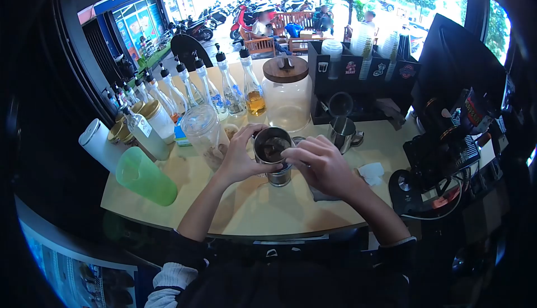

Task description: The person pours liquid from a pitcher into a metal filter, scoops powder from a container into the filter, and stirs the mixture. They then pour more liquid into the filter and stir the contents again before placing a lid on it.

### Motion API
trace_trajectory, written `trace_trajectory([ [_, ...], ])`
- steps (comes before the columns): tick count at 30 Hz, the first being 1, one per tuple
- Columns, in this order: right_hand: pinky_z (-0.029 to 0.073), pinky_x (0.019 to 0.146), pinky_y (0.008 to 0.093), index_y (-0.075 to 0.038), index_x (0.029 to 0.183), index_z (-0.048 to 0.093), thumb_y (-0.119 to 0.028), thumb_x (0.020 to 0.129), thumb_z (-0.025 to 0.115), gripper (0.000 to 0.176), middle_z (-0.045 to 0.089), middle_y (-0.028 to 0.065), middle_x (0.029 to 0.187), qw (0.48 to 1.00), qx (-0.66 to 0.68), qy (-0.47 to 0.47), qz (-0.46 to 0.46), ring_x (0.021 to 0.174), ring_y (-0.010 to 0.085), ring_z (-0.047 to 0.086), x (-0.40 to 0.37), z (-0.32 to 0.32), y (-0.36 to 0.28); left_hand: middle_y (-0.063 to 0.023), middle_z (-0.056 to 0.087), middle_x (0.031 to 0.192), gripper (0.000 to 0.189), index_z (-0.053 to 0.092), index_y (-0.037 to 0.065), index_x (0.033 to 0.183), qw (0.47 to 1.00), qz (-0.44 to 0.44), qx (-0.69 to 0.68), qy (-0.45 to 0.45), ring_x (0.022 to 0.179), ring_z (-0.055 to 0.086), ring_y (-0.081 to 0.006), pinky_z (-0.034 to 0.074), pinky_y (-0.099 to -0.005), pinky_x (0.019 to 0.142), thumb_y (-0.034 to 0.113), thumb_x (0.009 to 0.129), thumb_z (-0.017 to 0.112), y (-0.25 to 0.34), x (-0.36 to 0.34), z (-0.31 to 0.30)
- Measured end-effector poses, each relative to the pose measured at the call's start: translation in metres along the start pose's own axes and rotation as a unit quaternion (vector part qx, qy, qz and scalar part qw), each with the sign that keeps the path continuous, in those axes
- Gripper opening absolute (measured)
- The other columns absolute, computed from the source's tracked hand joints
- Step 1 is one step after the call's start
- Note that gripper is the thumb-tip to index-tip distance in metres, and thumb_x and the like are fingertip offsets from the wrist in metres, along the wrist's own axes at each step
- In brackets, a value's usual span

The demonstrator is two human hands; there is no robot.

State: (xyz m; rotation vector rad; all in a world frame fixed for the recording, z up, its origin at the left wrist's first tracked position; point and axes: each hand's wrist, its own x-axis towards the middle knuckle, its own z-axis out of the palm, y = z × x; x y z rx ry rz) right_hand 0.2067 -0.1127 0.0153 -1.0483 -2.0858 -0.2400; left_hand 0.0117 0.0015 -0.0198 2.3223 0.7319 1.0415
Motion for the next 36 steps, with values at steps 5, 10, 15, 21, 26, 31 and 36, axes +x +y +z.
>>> trace_trajectory([
  [5, 0.041, 0.066, 0.0335, -0.010, 0.099, 0.063, -0.008, 0.078, 0.069, 0.022, 0.058, 0.0017, 0.076, 0.998, -0.047, 0.019, -0.035, 0.072, 0.0195, 0.056, 0.000, -0.002, -0.002, -0.0096, 0.056, 0.119, 0.080, 0.053, 0.006, 0.120, 0.999, 0.038, -0.031, -0.009, 0.113, 0.056, -0.0234, 0.042, -0.0356, 0.100, 0.028, 0.052, 0.089, -0.001, 0.000, -0.004],
  [10, 0.040, 0.066, 0.0334, -0.009, 0.103, 0.063, -0.007, 0.077, 0.069, 0.027, 0.058, 0.0013, 0.078, 0.998, -0.026, -0.003, -0.055, 0.072, 0.0190, 0.056, -0.003, -0.003, -0.010, -0.0104, 0.051, 0.125, 0.078, 0.052, 0.006, 0.122, 0.994, 0.090, -0.059, -0.029, 0.119, 0.052, -0.0256, 0.042, -0.0360, 0.102, 0.022, 0.054, 0.087, -0.002, 0.005, -0.008],
  [15, 0.044, 0.070, 0.0352, -0.009, 0.105, 0.064, -0.005, 0.075, 0.070, 0.031, 0.060, 0.0037, 0.081, 0.999, -0.035, 0.009, -0.030, 0.075, 0.0205, 0.057, -0.005, -0.011, -0.004, -0.0118, 0.047, 0.128, 0.081, 0.049, 0.005, 0.125, 0.987, 0.143, -0.050, -0.047, 0.120, 0.051, -0.0273, 0.042, -0.0360, 0.103, 0.018, 0.054, 0.086, 0.004, 0.014, -0.016],
  [21, 0.048, 0.072, 0.0356, -0.007, 0.102, 0.064, -0.006, 0.077, 0.072, 0.026, 0.061, 0.0057, 0.084, 1.000, 0.015, 0.021, -0.004, 0.079, 0.0236, 0.059, -0.007, -0.009, -0.003, -0.0120, 0.043, 0.133, 0.082, 0.048, 0.007, 0.127, 0.982, 0.162, -0.054, -0.080, 0.123, 0.048, -0.0284, 0.042, -0.0369, 0.105, 0.012, 0.054, 0.086, 0.011, 0.022, -0.020],
  [26, 0.049, 0.074, 0.0369, -0.005, 0.101, 0.064, -0.005, 0.079, 0.070, 0.023, 0.063, 0.0078, 0.088, 0.995, 0.094, -0.006, 0.012, 0.081, 0.0258, 0.060, -0.003, -0.013, -0.007, -0.0114, 0.042, 0.137, 0.082, 0.048, 0.009, 0.127, 0.980, 0.168, -0.061, -0.092, 0.126, 0.046, -0.0296, 0.041, -0.0379, 0.105, 0.012, 0.054, 0.086, 0.011, 0.026, -0.021],
  [31, 0.049, 0.077, 0.0349, -0.002, 0.101, 0.063, -0.001, 0.086, 0.060, 0.016, 0.063, 0.0109, 0.092, 0.982, 0.177, -0.030, 0.062, 0.087, 0.0258, 0.062, 0.001, -0.021, 0.000, -0.0096, 0.042, 0.138, 0.084, 0.048, 0.011, 0.129, 0.979, 0.167, -0.065, -0.096, 0.128, 0.043, -0.0283, 0.038, -0.0387, 0.108, 0.011, 0.053, 0.086, 0.014, 0.026, -0.022],
  [36, 0.049, 0.078, 0.0340, 0.000, 0.101, 0.063, -0.003, 0.090, 0.055, 0.014, 0.063, 0.0118, 0.093, 0.969, 0.224, -0.031, 0.098, 0.088, 0.0241, 0.062, 0.005, -0.023, 0.012, -0.0092, 0.043, 0.139, 0.086, 0.048, 0.012, 0.130, 0.977, 0.175, -0.068, -0.098, 0.130, 0.042, -0.0279, 0.037, -0.0396, 0.109, 0.011, 0.053, 0.086, 0.010, 0.027, -0.023],
])
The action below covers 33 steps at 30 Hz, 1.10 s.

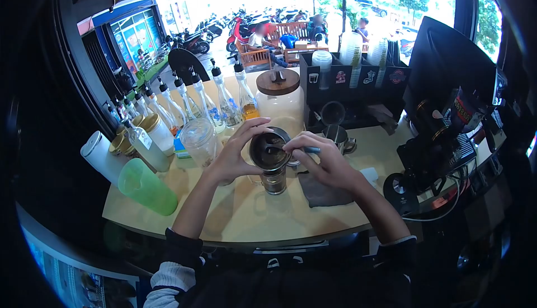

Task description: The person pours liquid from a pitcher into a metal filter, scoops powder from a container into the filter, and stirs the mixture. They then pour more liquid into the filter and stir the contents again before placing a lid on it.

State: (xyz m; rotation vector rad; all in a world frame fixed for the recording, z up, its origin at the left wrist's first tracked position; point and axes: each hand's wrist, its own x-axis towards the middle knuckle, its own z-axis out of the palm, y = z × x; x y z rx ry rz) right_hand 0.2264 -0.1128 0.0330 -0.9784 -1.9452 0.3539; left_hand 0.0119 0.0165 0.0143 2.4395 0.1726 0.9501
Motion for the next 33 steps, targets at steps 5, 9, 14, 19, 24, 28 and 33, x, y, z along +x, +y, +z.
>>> trace_trajectory([
  [5, 0.049, 0.080, 0.0324, 0.001, 0.102, 0.063, -0.006, 0.093, 0.051, 0.016, 0.063, 0.0117, 0.094, 0.992, 0.100, -0.036, 0.072, 0.087, 0.0203, 0.062, 0.005, -0.006, 0.009, -0.0102, 0.041, 0.139, 0.084, 0.049, 0.012, 0.128, 1.000, -0.008, -0.006, -0.012, 0.128, 0.044, -0.0294, 0.040, -0.0400, 0.107, 0.012, 0.053, 0.086, -0.001, 0.001, -0.001],
  [9, 0.049, 0.081, 0.0318, 0.001, 0.105, 0.063, -0.007, 0.093, 0.051, 0.019, 0.064, 0.0110, 0.094, 0.994, 0.080, -0.036, 0.064, 0.087, 0.0186, 0.062, 0.010, -0.009, 0.010, -0.0105, 0.041, 0.140, 0.083, 0.050, 0.011, 0.127, 1.000, -0.003, -0.003, -0.011, 0.128, 0.045, -0.0295, 0.039, -0.0400, 0.107, 0.013, 0.053, 0.086, -0.002, 0.001, 0.000],
  [14, 0.050, 0.080, 0.0342, -0.001, 0.105, 0.064, -0.007, 0.093, 0.052, 0.018, 0.064, 0.0110, 0.093, 0.999, -0.007, -0.051, 0.000, 0.088, 0.0216, 0.062, 0.014, -0.016, 0.006, -0.0102, 0.042, 0.139, 0.082, 0.050, 0.011, 0.127, 1.000, -0.010, -0.012, -0.002, 0.128, 0.044, -0.0293, 0.039, -0.0403, 0.107, 0.013, 0.053, 0.086, -0.003, 0.001, 0.000],
  [19, 0.048, 0.079, 0.0361, -0.003, 0.101, 0.065, -0.008, 0.091, 0.054, 0.016, 0.064, 0.0096, 0.091, 0.997, -0.055, -0.053, -0.004, 0.087, 0.0242, 0.061, 0.015, -0.026, -0.003, -0.0101, 0.038, 0.140, 0.081, 0.049, 0.011, 0.127, 1.000, -0.005, 0.013, -0.004, 0.128, 0.044, -0.0282, 0.041, -0.0379, 0.107, 0.007, 0.054, 0.084, 0.001, 0.001, -0.004],
  [24, 0.047, 0.078, 0.0360, -0.003, 0.099, 0.065, -0.006, 0.089, 0.056, 0.014, 0.064, 0.0093, 0.088, 0.994, -0.067, -0.069, -0.044, 0.087, 0.0245, 0.060, 0.016, -0.021, -0.006, -0.0106, 0.038, 0.140, 0.083, 0.048, 0.010, 0.128, 1.000, 0.008, 0.012, 0.000, 0.127, 0.045, -0.0281, 0.041, -0.0377, 0.107, 0.007, 0.054, 0.084, -0.004, 0.001, -0.003],
  [28, 0.048, 0.078, 0.0370, -0.002, 0.099, 0.064, -0.005, 0.090, 0.055, 0.013, 0.065, 0.0105, 0.088, 0.996, -0.055, -0.067, -0.026, 0.087, 0.0249, 0.060, 0.017, -0.018, -0.005, -0.0105, 0.040, 0.140, 0.082, 0.049, 0.011, 0.127, 1.000, -0.004, -0.007, 0.007, 0.129, 0.043, -0.0286, 0.039, -0.0391, 0.107, 0.010, 0.054, 0.085, -0.004, 0.000, -0.001],
  [33, 0.051, 0.075, 0.0344, 0.001, 0.099, 0.063, -0.004, 0.091, 0.052, 0.014, 0.066, 0.0100, 0.090, 0.999, -0.025, -0.043, 0.012, 0.085, 0.0218, 0.064, 0.014, -0.008, 0.000, -0.0103, 0.042, 0.140, 0.079, 0.051, 0.012, 0.126, 1.000, -0.008, -0.010, 0.005, 0.130, 0.042, -0.0291, 0.037, -0.0405, 0.108, 0.012, 0.055, 0.086, -0.001, 0.000, 0.000],
])
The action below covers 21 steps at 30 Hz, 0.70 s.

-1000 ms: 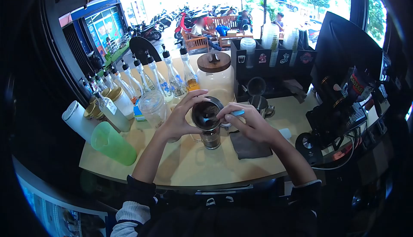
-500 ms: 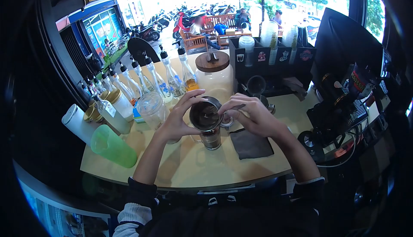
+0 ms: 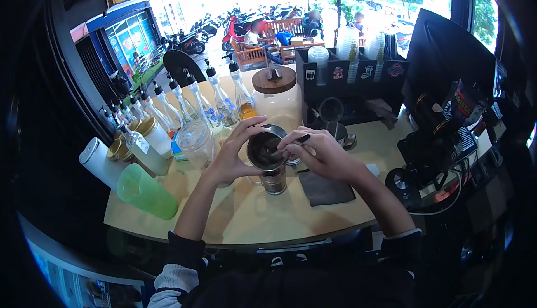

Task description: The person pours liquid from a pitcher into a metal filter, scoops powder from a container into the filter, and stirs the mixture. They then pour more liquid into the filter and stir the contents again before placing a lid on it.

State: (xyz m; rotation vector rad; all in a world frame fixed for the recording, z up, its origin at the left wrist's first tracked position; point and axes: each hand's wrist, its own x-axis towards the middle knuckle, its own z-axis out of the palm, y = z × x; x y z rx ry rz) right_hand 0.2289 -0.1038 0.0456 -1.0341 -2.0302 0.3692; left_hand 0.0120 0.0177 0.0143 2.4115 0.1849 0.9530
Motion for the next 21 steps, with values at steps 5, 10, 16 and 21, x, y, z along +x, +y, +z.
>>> trace_trajectory([
  [5, 0.053, 0.073, 0.0314, 0.002, 0.097, 0.063, -0.005, 0.093, 0.050, 0.015, 0.066, 0.0109, 0.090, 1.000, -0.012, 0.009, -0.013, 0.080, 0.0192, 0.067, 0.001, -0.003, 0.006, -0.0098, 0.040, 0.141, 0.079, 0.051, 0.012, 0.126, 1.000, 0.004, 0.009, -0.009, 0.130, 0.042, -0.0290, 0.038, -0.0407, 0.108, 0.012, 0.055, 0.086, -0.001, 0.000, 0.000],
  [10, 0.053, 0.075, 0.0317, 0.002, 0.096, 0.064, -0.007, 0.092, 0.053, 0.015, 0.067, 0.0099, 0.092, 0.998, 0.003, 0.004, 0.068, 0.082, 0.0194, 0.067, 0.004, -0.011, -0.003, -0.0094, 0.040, 0.141, 0.080, 0.050, 0.013, 0.127, 1.000, 0.005, 0.016, -0.019, 0.130, 0.041, -0.0287, 0.038, -0.0404, 0.108, 0.011, 0.055, 0.085, 0.000, 0.000, -0.002],
  [16, 0.052, 0.076, 0.0327, 0.001, 0.098, 0.064, -0.009, 0.092, 0.053, 0.016, 0.066, 0.0100, 0.091, 0.999, -0.021, -0.018, 0.033, 0.082, 0.0201, 0.067, 0.007, -0.008, 0.000, -0.0091, 0.039, 0.142, 0.080, 0.050, 0.013, 0.127, 1.000, 0.004, 0.016, -0.024, 0.131, 0.041, -0.0286, 0.038, -0.0406, 0.108, 0.010, 0.055, 0.085, 0.001, 0.001, -0.001],
  [21, 0.051, 0.075, 0.0321, 0.000, 0.099, 0.064, -0.009, 0.092, 0.053, 0.016, 0.066, 0.0111, 0.091, 0.999, 0.002, -0.002, 0.032, 0.083, 0.0209, 0.067, 0.009, -0.008, 0.001, -0.0090, 0.038, 0.142, 0.080, 0.050, 0.014, 0.128, 0.999, 0.005, 0.018, -0.028, 0.132, 0.040, -0.0288, 0.038, -0.0413, 0.109, 0.010, 0.055, 0.084, 0.004, 0.001, -0.001],
])
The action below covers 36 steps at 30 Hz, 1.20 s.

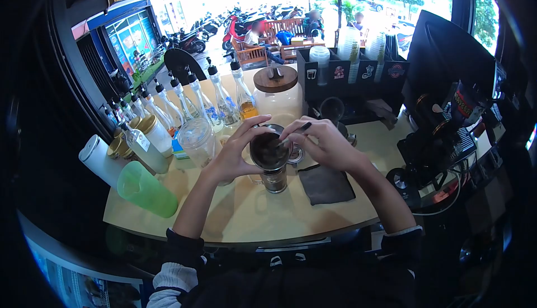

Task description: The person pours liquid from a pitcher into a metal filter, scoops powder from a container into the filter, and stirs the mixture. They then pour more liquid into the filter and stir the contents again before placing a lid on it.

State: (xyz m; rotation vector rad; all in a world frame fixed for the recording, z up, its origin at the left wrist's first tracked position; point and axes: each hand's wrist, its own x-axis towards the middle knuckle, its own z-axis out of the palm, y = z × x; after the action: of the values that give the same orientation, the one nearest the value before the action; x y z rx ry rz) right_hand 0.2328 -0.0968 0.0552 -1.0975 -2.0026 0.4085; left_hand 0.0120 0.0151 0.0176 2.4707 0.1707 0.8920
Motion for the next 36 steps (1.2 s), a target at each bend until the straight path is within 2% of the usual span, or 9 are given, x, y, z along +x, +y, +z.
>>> trace_trajectory([
  [6, 0.051, 0.075, 0.0324, 0.000, 0.098, 0.064, -0.009, 0.092, 0.053, 0.015, 0.066, 0.0107, 0.091, 1.000, -0.004, 0.012, 0.004, 0.082, 0.0206, 0.066, 0.000, 0.001, 0.004, -0.0094, 0.037, 0.143, 0.081, 0.049, 0.014, 0.129, 1.000, -0.012, 0.001, -0.019, 0.134, 0.037, -0.0294, 0.035, -0.0430, 0.110, 0.009, 0.056, 0.083, 0.000, -0.001, 0.000],
  [12, 0.051, 0.074, 0.0306, -0.001, 0.099, 0.062, -0.009, 0.094, 0.052, 0.014, 0.068, 0.0093, 0.084, 0.999, 0.041, 0.018, 0.028, 0.079, 0.0169, 0.067, -0.006, 0.017, 0.019, -0.0094, 0.035, 0.144, 0.086, 0.048, 0.013, 0.129, 0.999, -0.027, -0.015, -0.036, 0.133, 0.038, -0.0285, 0.034, -0.0417, 0.110, 0.019, 0.051, 0.086, -0.021, -0.003, 0.003],
  [14, 0.050, 0.074, 0.0293, -0.001, 0.099, 0.062, -0.009, 0.094, 0.051, 0.015, 0.068, 0.0085, 0.082, 0.995, 0.080, 0.037, 0.046, 0.079, 0.0149, 0.067, -0.008, 0.021, 0.027, -0.0105, 0.035, 0.142, 0.088, 0.047, 0.012, 0.129, 0.995, -0.070, -0.067, -0.004, 0.130, 0.041, -0.0270, 0.036, -0.0406, 0.109, 0.024, 0.052, 0.087, -0.028, -0.006, 0.009],
  [17, 0.050, 0.074, 0.0290, 0.000, 0.099, 0.062, -0.009, 0.095, 0.050, 0.016, 0.069, 0.0085, 0.082, 0.995, 0.055, 0.030, 0.071, 0.080, 0.0147, 0.067, -0.009, 0.019, 0.020, -0.0122, 0.034, 0.138, 0.087, 0.046, 0.011, 0.128, 0.996, -0.071, -0.012, 0.051, 0.128, 0.043, -0.0269, 0.039, -0.0396, 0.106, 0.027, 0.054, 0.088, -0.030, -0.007, 0.023],
  [21, 0.050, 0.074, 0.0288, 0.000, 0.099, 0.061, -0.009, 0.095, 0.049, 0.016, 0.068, 0.0088, 0.082, 0.997, 0.043, 0.031, 0.054, 0.079, 0.0147, 0.067, -0.011, 0.019, 0.020, -0.0129, 0.033, 0.131, 0.087, 0.046, 0.011, 0.127, 0.989, -0.102, -0.041, 0.104, 0.124, 0.045, -0.0282, 0.044, -0.0382, 0.103, 0.031, 0.054, 0.089, -0.018, -0.009, 0.039],
  [23, 0.050, 0.075, 0.0290, 0.000, 0.099, 0.061, -0.008, 0.095, 0.048, 0.016, 0.068, 0.0091, 0.082, 0.997, 0.041, 0.030, 0.056, 0.079, 0.0150, 0.067, -0.011, 0.019, 0.020, -0.0132, 0.033, 0.126, 0.088, 0.046, 0.011, 0.126, 0.981, -0.114, -0.006, 0.156, 0.119, 0.049, -0.0296, 0.046, -0.0379, 0.099, 0.032, 0.052, 0.090, -0.015, -0.010, 0.045],
  [27, 0.050, 0.075, 0.0296, 0.000, 0.099, 0.061, -0.008, 0.095, 0.048, 0.015, 0.068, 0.0091, 0.082, 0.997, 0.053, 0.031, 0.057, 0.080, 0.0154, 0.067, -0.012, 0.021, 0.017, -0.0136, 0.033, 0.124, 0.088, 0.047, 0.010, 0.125, 0.974, -0.112, 0.075, 0.184, 0.111, 0.053, -0.0296, 0.049, -0.0379, 0.094, 0.032, 0.051, 0.091, -0.014, -0.010, 0.051],
  [32, 0.051, 0.074, 0.0302, 0.000, 0.100, 0.061, -0.007, 0.094, 0.049, 0.014, 0.067, 0.0088, 0.082, 0.996, 0.073, 0.038, 0.036, 0.079, 0.0158, 0.066, -0.013, 0.025, 0.022, -0.0115, 0.048, 0.112, 0.083, 0.049, 0.008, 0.123, 0.969, -0.120, 0.092, 0.194, 0.102, 0.059, -0.0264, 0.050, -0.0364, 0.090, 0.028, 0.054, 0.089, -0.014, -0.011, 0.053],
  [36, 0.051, 0.074, 0.0300, 0.000, 0.099, 0.061, -0.006, 0.094, 0.050, 0.013, 0.067, 0.0095, 0.082, 0.997, 0.060, 0.048, 0.026, 0.078, 0.0167, 0.066, -0.014, 0.024, 0.015, -0.0110, 0.054, 0.112, 0.088, 0.048, 0.011, 0.128, 0.969, -0.099, 0.081, 0.211, 0.106, 0.057, -0.0279, 0.045, -0.0406, 0.094, 0.028, 0.052, 0.088, -0.016, -0.014, 0.056],
])
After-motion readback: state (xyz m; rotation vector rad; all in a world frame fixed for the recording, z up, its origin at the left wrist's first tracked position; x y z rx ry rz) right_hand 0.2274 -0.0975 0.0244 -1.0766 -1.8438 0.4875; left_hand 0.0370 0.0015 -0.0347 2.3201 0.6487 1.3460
